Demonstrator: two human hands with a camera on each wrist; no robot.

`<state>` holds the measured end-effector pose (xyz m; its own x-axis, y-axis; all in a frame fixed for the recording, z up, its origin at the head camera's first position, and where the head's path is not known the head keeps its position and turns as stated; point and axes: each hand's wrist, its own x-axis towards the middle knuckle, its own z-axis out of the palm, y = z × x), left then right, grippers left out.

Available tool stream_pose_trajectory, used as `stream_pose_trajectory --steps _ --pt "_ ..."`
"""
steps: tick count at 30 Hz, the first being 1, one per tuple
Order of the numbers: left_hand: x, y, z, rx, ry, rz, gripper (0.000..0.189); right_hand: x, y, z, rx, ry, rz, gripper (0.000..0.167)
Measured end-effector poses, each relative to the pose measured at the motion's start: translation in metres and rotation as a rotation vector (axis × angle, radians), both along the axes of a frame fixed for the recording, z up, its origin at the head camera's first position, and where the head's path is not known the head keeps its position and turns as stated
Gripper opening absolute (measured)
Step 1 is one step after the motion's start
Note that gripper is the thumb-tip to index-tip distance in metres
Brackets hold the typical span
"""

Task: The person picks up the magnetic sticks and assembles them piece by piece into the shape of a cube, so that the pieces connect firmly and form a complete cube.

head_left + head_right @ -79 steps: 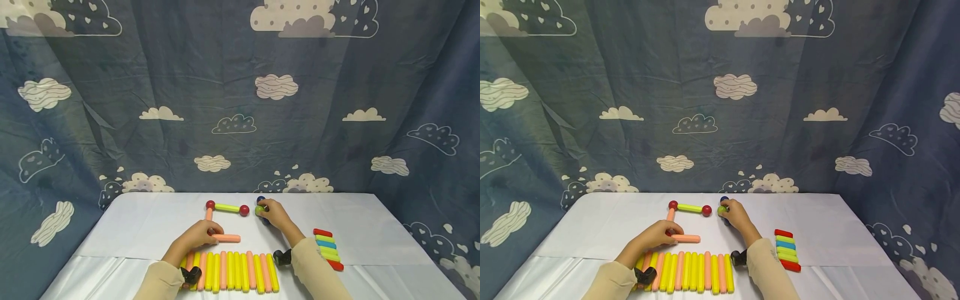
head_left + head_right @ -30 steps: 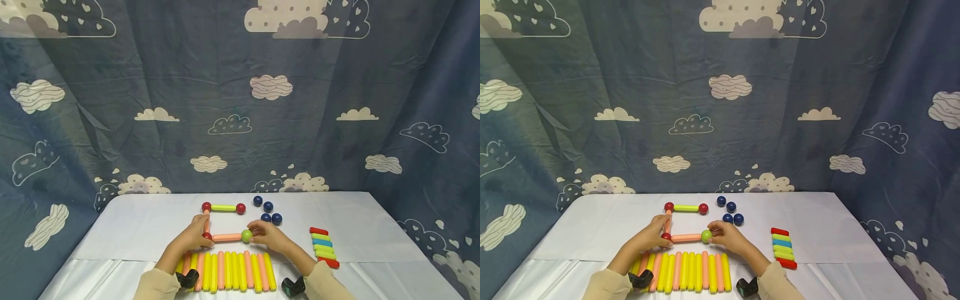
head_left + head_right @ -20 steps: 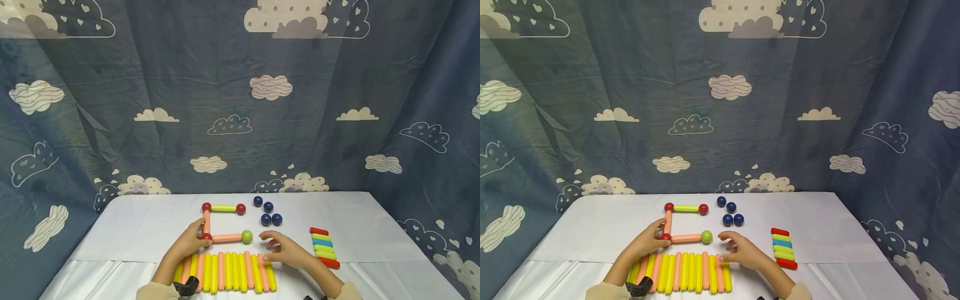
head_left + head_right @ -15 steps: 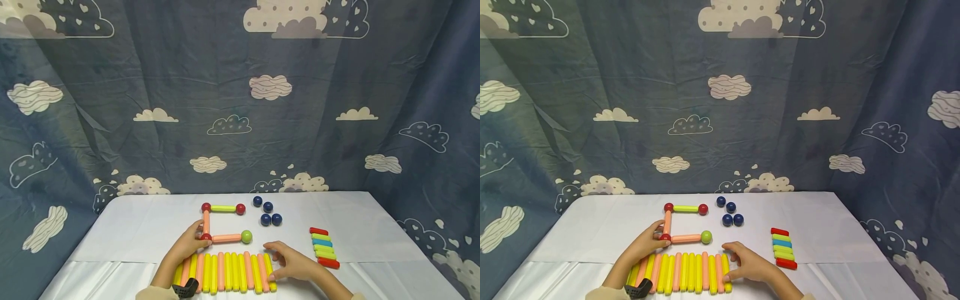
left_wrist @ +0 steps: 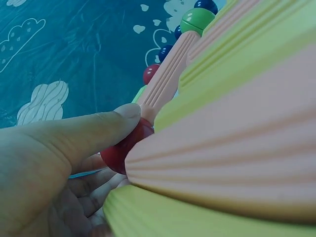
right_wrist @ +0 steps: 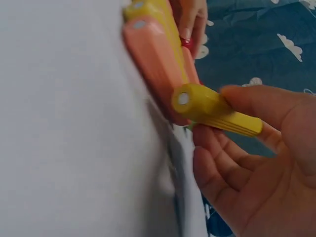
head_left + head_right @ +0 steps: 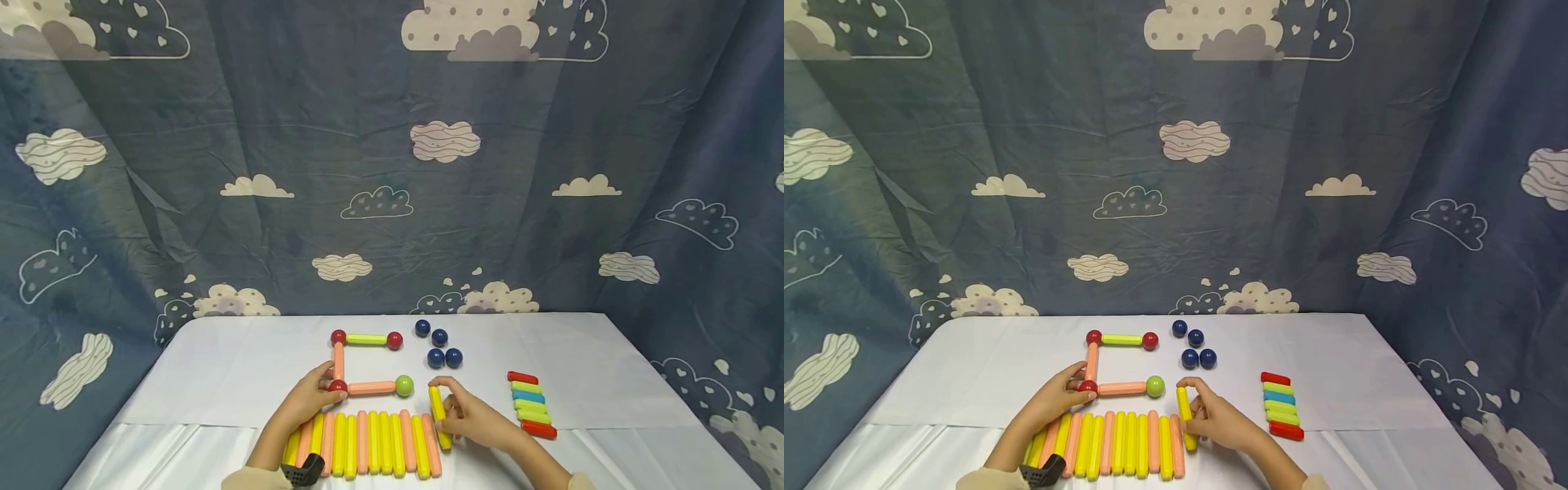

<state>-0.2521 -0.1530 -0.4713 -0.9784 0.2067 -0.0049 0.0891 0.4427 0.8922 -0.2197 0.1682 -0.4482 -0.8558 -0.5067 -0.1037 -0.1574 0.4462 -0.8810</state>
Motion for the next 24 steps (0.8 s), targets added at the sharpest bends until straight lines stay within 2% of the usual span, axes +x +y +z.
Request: stream_pose_trajectory --steps 6,10,13,17,24 --pt "0.0 -0.001 -0.001 -0.01 0.021 0.007 0.072 -0.032 -0.018 0.008 -0.152 0.093 -0.127 0.058" --pt "0.0 -0.001 -0.001 -0.024 0.02 0.014 0.073 -0.053 -0.035 0.011 -0.272 0.088 -0.194 0.057" --pt "0.0 -0.001 -0.002 -0.029 0.014 0.019 0.073 -0.067 -0.047 0.011 -0.31 0.083 -0.236 0.057" --pt "0.0 -0.001 -0.003 -0.014 0.009 0.007 0.073 -0.08 -0.057 0.006 -0.288 0.07 -0.263 0.057" --pt "0.0 -0.001 -0.004 0.011 0.0 0.007 0.075 -0.094 -0.063 -0.006 -0.183 0.044 -0.24 0.059"
